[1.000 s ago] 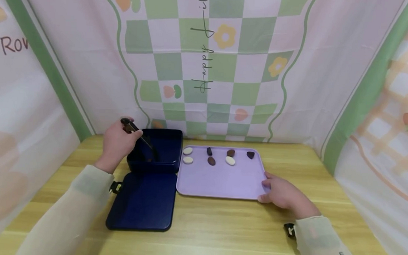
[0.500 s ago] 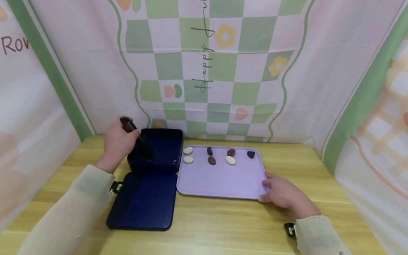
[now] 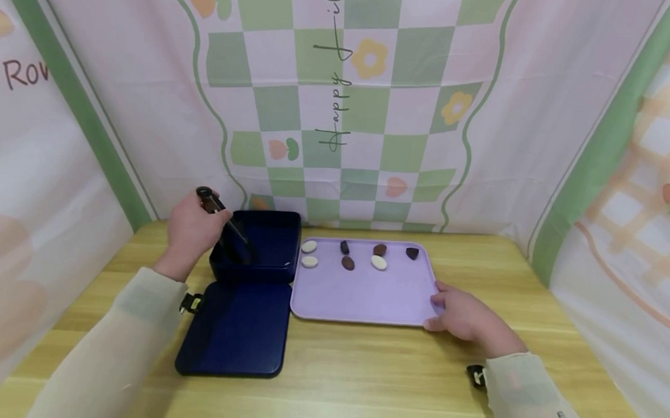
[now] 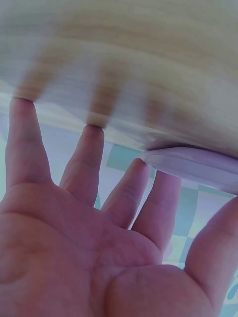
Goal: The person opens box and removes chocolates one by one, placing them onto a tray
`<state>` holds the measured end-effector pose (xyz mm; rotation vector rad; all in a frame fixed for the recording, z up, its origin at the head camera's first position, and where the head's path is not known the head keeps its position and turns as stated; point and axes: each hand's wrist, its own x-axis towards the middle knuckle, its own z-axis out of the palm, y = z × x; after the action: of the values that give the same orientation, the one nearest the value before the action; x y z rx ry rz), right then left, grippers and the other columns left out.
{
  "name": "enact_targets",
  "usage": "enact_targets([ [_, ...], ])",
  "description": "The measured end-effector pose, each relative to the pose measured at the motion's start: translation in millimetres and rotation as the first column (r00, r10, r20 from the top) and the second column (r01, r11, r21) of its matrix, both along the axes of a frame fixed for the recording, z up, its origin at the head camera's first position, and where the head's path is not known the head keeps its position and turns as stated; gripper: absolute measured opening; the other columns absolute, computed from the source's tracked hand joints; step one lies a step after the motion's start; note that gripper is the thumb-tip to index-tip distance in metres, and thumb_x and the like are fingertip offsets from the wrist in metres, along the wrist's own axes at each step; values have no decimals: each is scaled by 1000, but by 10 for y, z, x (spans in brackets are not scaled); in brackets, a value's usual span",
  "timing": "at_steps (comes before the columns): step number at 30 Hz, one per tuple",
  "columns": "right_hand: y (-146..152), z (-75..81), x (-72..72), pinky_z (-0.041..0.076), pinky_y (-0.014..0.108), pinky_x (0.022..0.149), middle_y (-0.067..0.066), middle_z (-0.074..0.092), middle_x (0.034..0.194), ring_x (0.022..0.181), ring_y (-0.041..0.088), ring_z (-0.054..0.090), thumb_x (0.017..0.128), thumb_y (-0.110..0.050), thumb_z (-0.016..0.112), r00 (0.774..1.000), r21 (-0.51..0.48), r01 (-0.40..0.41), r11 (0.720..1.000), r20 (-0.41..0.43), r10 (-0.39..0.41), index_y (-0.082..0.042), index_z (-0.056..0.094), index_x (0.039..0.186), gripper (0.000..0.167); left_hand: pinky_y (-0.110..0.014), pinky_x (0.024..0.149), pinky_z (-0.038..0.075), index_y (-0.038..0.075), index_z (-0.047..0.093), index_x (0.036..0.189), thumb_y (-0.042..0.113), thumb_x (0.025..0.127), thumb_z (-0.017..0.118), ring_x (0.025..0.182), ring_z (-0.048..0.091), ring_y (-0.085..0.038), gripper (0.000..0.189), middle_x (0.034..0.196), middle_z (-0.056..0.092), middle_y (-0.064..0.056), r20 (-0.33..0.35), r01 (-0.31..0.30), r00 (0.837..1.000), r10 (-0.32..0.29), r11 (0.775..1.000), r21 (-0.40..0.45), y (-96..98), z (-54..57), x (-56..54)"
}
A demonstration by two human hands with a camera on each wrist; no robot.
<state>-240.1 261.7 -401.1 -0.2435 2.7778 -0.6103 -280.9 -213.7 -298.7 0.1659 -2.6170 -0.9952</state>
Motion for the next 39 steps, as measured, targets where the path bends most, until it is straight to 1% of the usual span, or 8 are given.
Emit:
enact_targets([
  [11,13,-41,-16,24,63,109,29,28,154,136,53,29,85,-27,81,1000,-6,15,1000,6,-15,12,57,130,64,-49,82,47,7,58,129,28,95,66,93,59,-35,40,103,62,-15,-4,-16,1000,16,999,51,3,-47,-15],
  [16,15,-38,-14,25,63,109,30,28,154,135,53,30,85,-27,81,1000,-4,10,1000,3,-10,12,57,130,64,-42,77,51,6,55,130,26,94,68,91,60,-33,43,109,61,-15,-44,-37,998,49,971,237,-49,-51,-29],
  [19,6,-20,-4,24,63,109,30,28,153,135,54,30,85,-27,81,1000,-7,4,1000,-4,-4,13,57,130,64,-32,68,56,7,53,127,23,94,69,87,61,-28,40,110,58,-11,-79,-47,993,93,885,463,-127,-36,-44],
  [22,0,-5,7,24,63,109,30,28,153,135,54,29,85,-27,81,1000,-7,0,1000,-6,0,13,57,130,64,-29,66,58,9,51,125,19,94,70,83,64,-25,38,109,55,-9,-91,-47,986,140,757,652,-208,-11,-61],
  [27,19,-15,8,24,63,109,30,28,154,135,55,29,85,-26,80,1000,0,3,1000,-6,-3,12,57,130,64,-32,67,59,8,51,121,15,94,71,75,67,-23,34,109,56,-12,-81,-29,983,163,584,811,-267,2,-66],
  [30,32,-23,3,24,63,109,31,28,154,135,55,29,85,-27,80,1000,2,1,1000,-10,-1,12,57,130,64,-33,66,59,6,53,117,16,94,71,70,67,-23,31,109,57,-15,-64,-19,987,150,498,867,-222,-7,-58],
  [34,37,-24,2,26,62,109,31,29,152,134,54,31,84,-26,81,1000,-1,-7,1000,-18,7,13,58,129,65,-34,65,59,2,55,108,14,94,71,65,68,-22,24,103,61,-18,-72,18,991,115,416,909,-63,-42,-64],
  [39,22,-16,-4,26,62,109,31,30,152,134,53,32,84,-27,81,1000,-6,-7,1000,-14,7,13,58,129,65,-36,67,59,0,58,103,11,93,72,68,69,-22,20,97,63,-16,-138,91,986,97,385,918,223,-132,-64],
])
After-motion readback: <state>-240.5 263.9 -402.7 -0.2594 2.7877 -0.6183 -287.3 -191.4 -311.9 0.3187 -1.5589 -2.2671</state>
